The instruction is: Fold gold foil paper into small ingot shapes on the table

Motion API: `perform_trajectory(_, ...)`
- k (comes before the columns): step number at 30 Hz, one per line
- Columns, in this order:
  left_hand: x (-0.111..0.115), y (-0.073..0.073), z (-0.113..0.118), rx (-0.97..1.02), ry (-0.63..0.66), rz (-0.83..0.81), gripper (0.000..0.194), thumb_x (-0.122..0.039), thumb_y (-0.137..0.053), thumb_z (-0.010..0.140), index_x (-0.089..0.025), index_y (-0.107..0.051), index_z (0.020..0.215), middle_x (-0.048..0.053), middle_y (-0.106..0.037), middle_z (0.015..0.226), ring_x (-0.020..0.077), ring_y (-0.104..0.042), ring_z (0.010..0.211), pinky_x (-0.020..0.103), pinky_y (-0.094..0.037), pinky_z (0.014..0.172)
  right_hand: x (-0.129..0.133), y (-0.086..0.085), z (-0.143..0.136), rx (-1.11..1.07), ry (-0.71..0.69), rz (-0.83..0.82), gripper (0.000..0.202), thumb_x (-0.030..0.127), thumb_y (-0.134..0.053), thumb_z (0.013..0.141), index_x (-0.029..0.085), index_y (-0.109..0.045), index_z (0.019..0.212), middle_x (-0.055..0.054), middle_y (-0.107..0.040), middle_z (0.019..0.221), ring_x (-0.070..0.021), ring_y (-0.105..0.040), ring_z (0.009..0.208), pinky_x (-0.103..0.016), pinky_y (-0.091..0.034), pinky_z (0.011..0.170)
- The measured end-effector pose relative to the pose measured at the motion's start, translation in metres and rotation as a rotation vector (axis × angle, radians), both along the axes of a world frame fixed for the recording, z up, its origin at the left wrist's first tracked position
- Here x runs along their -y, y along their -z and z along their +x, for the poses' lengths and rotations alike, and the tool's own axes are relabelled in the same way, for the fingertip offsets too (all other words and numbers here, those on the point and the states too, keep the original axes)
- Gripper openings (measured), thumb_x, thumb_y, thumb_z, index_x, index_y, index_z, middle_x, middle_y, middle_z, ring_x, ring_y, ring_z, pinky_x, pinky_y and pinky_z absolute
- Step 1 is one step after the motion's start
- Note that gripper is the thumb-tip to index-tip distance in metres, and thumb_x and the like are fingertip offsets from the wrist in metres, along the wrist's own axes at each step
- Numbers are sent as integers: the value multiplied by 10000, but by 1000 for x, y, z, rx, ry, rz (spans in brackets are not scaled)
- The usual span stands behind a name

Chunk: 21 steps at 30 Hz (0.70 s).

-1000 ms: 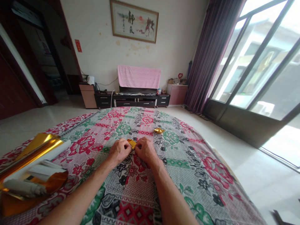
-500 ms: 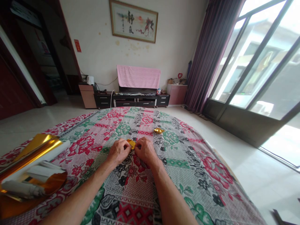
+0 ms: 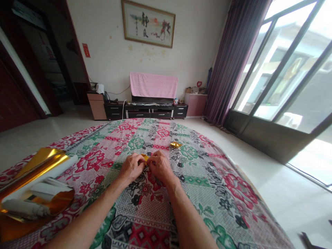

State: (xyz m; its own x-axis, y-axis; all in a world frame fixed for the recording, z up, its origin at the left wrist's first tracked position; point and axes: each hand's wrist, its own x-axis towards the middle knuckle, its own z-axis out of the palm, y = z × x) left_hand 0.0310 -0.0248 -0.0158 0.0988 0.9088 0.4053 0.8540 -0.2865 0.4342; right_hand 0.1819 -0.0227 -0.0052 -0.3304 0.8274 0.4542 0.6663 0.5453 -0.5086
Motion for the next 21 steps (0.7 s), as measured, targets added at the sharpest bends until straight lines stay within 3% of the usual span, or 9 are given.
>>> perform_trajectory(11, -4, 3, -2, 91, 27, -13, 153, -165, -567, 744, -199, -716, 747, 50, -636, 830, 170, -563, 825, 283, -434, 793, 5, 4, 2, -8, -12, 47, 320, 54, -511, 693, 238, -741, 818, -26, -580, 837, -128, -540, 789, -235, -430, 755)
perform_trajectory(16, -4, 4, -2, 96, 31, 3, 150, -167, -570, 739, -190, -718, 749, 55, -640, 819, 172, -570, 808, 285, -444, 777, 10, 5, 2, 64, -47, 97, 399, 57, -498, 692, 271, -723, 943, -26, -581, 905, -141, -537, 848, -255, -429, 792)
perform_trajectory(21, -4, 3, -4, 79, 50, -6, 182, -168, -546, 753, -193, -726, 765, 68, -641, 828, 180, -571, 825, 296, -445, 794, 8, 9, 3, 48, -3, 138, 357, 67, -506, 687, 267, -738, 871, -31, -574, 1048, -158, -540, 949, -297, -411, 883)
